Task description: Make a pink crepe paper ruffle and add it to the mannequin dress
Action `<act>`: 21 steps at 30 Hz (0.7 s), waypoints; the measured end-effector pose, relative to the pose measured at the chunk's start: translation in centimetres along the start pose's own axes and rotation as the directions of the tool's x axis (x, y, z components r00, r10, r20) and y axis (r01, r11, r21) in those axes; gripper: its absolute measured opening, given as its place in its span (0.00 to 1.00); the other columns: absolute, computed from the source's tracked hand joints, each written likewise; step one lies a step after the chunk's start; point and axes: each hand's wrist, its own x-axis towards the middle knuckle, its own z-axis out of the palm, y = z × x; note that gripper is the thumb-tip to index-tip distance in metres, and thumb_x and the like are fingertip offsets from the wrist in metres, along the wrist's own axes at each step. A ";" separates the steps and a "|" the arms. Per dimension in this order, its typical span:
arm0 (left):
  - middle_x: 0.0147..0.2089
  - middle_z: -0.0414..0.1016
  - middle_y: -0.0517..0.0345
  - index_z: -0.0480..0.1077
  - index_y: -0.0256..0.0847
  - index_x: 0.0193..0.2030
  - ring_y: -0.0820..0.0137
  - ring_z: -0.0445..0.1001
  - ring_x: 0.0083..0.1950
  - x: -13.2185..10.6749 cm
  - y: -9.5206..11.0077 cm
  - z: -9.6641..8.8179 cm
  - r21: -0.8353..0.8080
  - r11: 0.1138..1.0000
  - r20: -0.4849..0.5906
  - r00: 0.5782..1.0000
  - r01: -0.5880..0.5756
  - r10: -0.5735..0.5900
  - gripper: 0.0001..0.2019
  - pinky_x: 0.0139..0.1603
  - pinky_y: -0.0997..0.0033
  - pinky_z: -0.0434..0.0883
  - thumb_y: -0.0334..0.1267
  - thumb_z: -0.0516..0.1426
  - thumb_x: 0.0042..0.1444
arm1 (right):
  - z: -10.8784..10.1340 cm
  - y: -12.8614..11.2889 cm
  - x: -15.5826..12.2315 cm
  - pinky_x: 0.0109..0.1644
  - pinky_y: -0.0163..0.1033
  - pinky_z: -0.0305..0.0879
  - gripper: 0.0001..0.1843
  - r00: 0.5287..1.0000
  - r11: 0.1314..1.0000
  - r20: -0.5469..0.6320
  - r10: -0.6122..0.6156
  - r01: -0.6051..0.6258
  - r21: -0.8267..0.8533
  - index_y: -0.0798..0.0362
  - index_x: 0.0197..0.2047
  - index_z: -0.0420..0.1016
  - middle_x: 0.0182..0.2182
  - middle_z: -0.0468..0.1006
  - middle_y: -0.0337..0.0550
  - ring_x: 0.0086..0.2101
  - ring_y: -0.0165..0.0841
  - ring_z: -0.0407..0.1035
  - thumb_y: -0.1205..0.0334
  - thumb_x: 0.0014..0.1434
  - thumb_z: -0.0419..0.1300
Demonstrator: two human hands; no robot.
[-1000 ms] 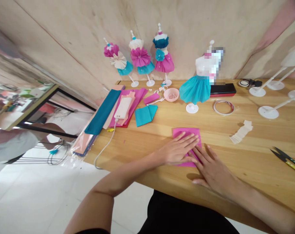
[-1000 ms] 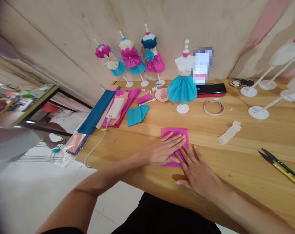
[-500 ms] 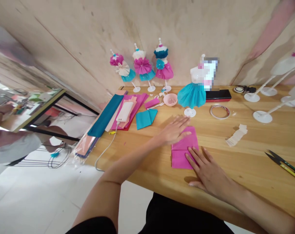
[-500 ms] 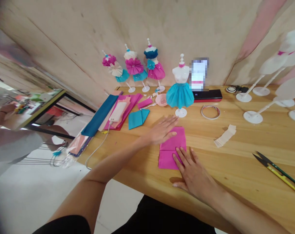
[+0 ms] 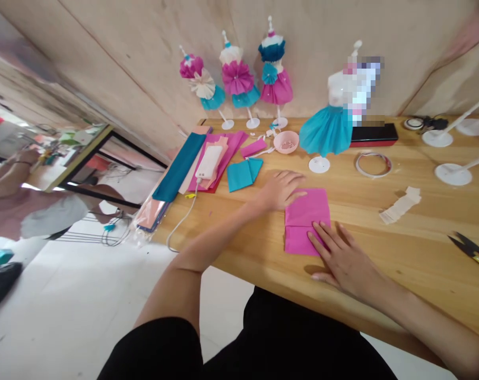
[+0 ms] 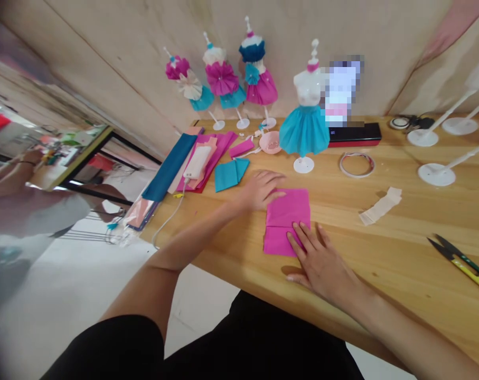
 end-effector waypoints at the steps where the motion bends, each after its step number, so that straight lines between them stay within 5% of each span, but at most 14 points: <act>1: 0.58 0.68 0.42 0.66 0.37 0.58 0.58 0.64 0.61 -1.2 1.3 -0.3 -0.054 0.998 -0.004 1.000 -0.028 0.028 0.24 0.62 0.53 0.60 0.51 0.46 0.64 | 0.1 0.1 0.1 0.66 0.66 0.39 0.47 1.000 1.000 -0.004 -0.004 0.004 0.012 0.60 0.70 0.46 0.68 0.48 0.62 0.66 0.54 0.43 0.35 0.60 0.48; 4: 0.51 0.71 0.44 0.68 0.37 0.52 0.60 0.69 0.54 -4.9 5.3 -0.2 -0.177 0.978 0.104 0.986 -0.109 0.128 0.26 0.57 0.57 0.65 0.57 0.53 0.57 | 0.2 0.5 0.4 0.66 0.65 0.40 0.44 0.999 0.999 -0.024 -0.022 0.023 0.044 0.58 0.70 0.47 0.68 0.51 0.60 0.65 0.52 0.47 0.37 0.61 0.49; 7: 0.52 0.69 0.41 0.65 0.33 0.55 0.55 0.67 0.56 -7.5 7.5 0.7 -0.119 0.991 0.121 0.990 -0.057 0.071 0.35 0.56 0.55 0.65 0.62 0.55 0.52 | 0.2 0.9 0.6 0.66 0.65 0.41 0.42 0.999 0.997 -0.042 -0.019 0.022 0.068 0.57 0.70 0.49 0.67 0.53 0.59 0.65 0.51 0.50 0.38 0.62 0.50; 15: 0.53 0.70 0.40 0.63 0.30 0.59 0.55 0.67 0.57 -9.0 8.0 1.9 0.118 0.991 0.093 0.994 -0.066 0.055 0.32 0.61 0.55 0.62 0.58 0.48 0.60 | 0.1 1.1 0.9 0.67 0.59 0.46 0.34 0.996 0.999 -0.092 0.013 -0.010 0.039 0.58 0.68 0.55 0.64 0.62 0.56 0.63 0.47 0.55 0.49 0.64 0.52; 21: 0.50 0.73 0.43 0.62 0.32 0.60 0.59 0.70 0.53 -8.8 8.5 1.7 0.179 0.980 0.077 0.994 -0.090 0.077 0.22 0.60 0.56 0.64 0.41 0.46 0.64 | -0.4 1.2 1.4 0.68 0.56 0.49 0.30 0.980 0.998 -0.195 0.037 -0.025 0.063 0.58 0.67 0.55 0.58 0.70 0.54 0.59 0.43 0.62 0.62 0.64 0.53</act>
